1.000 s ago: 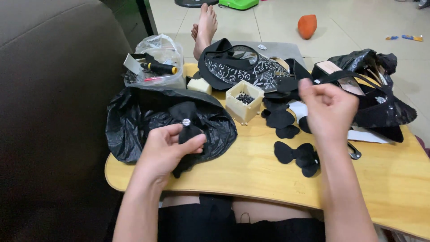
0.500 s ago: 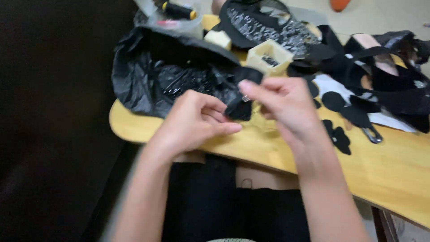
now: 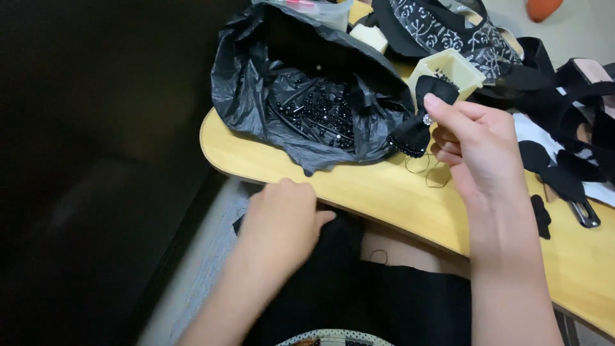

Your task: A person is sewing small black beads onto a black fabric bow as part of a shoe decoration or repair task.

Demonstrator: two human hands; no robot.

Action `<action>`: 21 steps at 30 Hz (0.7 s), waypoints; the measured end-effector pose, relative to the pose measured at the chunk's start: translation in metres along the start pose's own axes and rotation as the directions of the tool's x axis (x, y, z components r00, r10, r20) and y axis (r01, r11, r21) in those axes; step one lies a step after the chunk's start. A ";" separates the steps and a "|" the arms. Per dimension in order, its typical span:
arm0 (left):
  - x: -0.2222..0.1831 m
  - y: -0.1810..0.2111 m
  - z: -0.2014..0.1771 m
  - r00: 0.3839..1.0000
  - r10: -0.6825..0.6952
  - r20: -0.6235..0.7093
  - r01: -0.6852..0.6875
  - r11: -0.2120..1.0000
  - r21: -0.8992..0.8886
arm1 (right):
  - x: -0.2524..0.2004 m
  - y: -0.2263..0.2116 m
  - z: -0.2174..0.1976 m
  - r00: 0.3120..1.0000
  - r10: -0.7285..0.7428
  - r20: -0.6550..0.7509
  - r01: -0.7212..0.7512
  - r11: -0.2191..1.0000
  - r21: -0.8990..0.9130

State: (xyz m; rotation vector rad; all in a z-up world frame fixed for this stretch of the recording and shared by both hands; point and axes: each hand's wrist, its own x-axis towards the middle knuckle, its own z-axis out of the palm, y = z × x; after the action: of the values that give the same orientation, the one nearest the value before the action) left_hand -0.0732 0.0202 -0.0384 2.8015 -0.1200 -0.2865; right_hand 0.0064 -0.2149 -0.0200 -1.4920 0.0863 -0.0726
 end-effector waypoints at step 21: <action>0.006 0.003 -0.026 0.952 0.296 0.080 -0.263 0.923 -0.281 | 0.001 -0.005 -0.004 1.000 0.022 -0.021 -0.021 0.999 0.026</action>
State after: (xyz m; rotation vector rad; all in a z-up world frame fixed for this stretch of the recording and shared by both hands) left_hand -0.0626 0.0244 -0.0145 2.4569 -0.4706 -0.3725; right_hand 0.0068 -0.2190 -0.0151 -1.4644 0.1179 -0.0716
